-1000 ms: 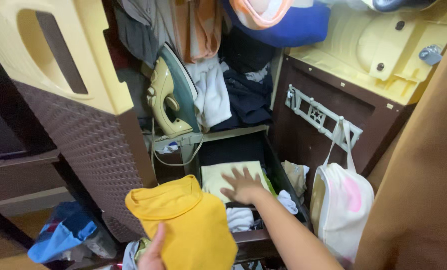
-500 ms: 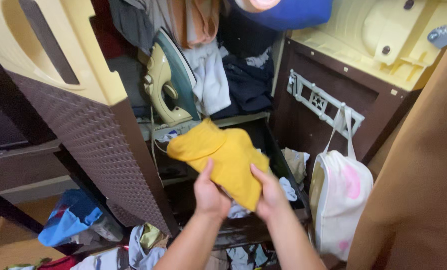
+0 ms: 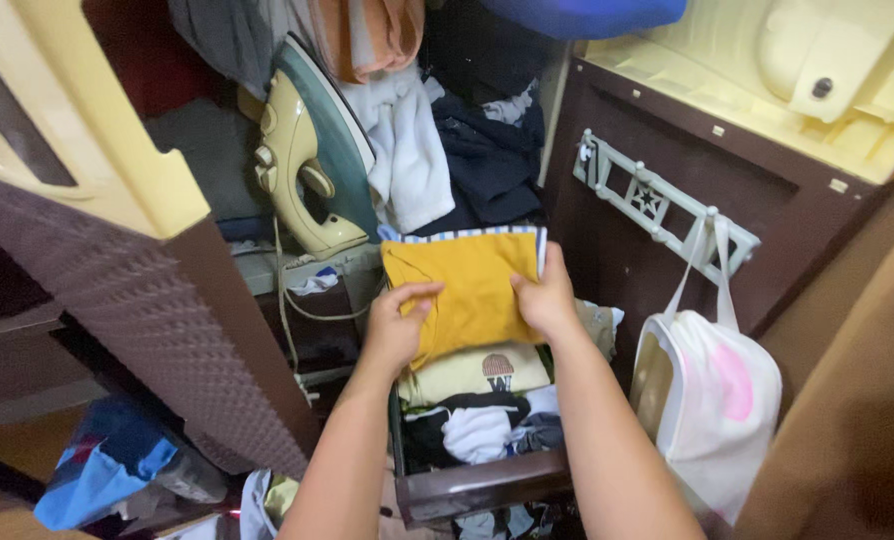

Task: The person sorts through clothes on the floor and in drawers, picking up items, folding or flattening them, and placing them into different drawer compartments.

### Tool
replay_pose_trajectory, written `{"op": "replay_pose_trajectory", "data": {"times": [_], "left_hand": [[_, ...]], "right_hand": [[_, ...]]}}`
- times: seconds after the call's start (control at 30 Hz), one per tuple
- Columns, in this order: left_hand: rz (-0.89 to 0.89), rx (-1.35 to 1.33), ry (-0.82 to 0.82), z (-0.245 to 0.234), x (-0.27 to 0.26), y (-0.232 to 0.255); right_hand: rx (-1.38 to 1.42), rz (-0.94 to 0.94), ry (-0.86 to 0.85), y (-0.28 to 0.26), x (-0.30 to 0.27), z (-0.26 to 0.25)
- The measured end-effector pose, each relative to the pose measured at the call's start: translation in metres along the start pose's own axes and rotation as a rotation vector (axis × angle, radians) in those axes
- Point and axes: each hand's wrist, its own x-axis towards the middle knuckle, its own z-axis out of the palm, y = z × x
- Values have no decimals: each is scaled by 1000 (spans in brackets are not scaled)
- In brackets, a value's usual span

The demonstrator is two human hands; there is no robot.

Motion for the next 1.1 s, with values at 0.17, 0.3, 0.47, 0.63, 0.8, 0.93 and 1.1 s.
{"op": "replay_pose_trajectory", "data": {"times": [0.17,0.3,0.47,0.63,0.8,0.93,1.1], "left_hand": [[-151,627,60,29,34,-27],[-211,728,170,47,51,-41],[-167,918,251,56,58,-50],[-328,1188,100,67,33,-6],[-16,1393,-84,66,27,-12],[-125,1413,-224,73,39,-26],[-444,1235,-353,58,62,-15]], "right_hand": [[-215,-121,83,34,31,49],[-441,-187,107,65,35,72],[-549,-59,33,46,50,67],[-493,-532,262,22,13,60],[-723,-327,-92,47,23,80],[-818,-305,-209,48,20,78],[-933,48,-554,13,32,66]]}}
